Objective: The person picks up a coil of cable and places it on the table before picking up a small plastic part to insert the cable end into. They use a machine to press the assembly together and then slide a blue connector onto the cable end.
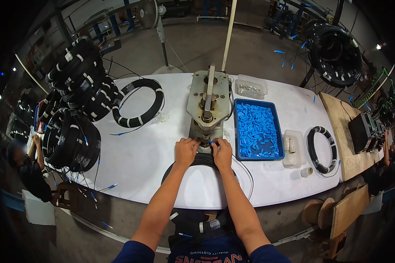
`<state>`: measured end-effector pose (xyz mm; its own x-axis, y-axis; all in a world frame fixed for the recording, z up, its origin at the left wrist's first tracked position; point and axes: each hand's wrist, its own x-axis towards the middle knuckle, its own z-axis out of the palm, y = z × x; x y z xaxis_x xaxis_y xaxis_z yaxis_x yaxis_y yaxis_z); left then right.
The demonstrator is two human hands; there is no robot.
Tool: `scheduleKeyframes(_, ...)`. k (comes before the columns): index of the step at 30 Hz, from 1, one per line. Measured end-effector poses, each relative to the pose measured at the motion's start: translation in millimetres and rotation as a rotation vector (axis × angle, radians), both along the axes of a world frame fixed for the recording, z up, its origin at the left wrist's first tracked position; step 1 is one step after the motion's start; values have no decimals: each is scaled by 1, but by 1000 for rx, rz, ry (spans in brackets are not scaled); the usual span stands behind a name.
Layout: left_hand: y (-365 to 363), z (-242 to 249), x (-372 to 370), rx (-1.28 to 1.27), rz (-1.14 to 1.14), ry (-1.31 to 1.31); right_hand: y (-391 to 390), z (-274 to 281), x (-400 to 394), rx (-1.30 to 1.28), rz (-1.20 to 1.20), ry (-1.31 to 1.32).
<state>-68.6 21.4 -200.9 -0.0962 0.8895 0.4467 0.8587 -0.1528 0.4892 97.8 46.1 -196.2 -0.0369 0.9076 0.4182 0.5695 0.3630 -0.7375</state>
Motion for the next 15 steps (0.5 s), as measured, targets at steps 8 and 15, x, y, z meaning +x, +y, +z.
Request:
scheduleKeyframes(8,1,0,0,14,-9,-7,-1,1,-2,-24,-5,-34)
scheduleKeyframes(15,1,4,0,19,-43,-91,-2,-2,-1,-24,7,-30)
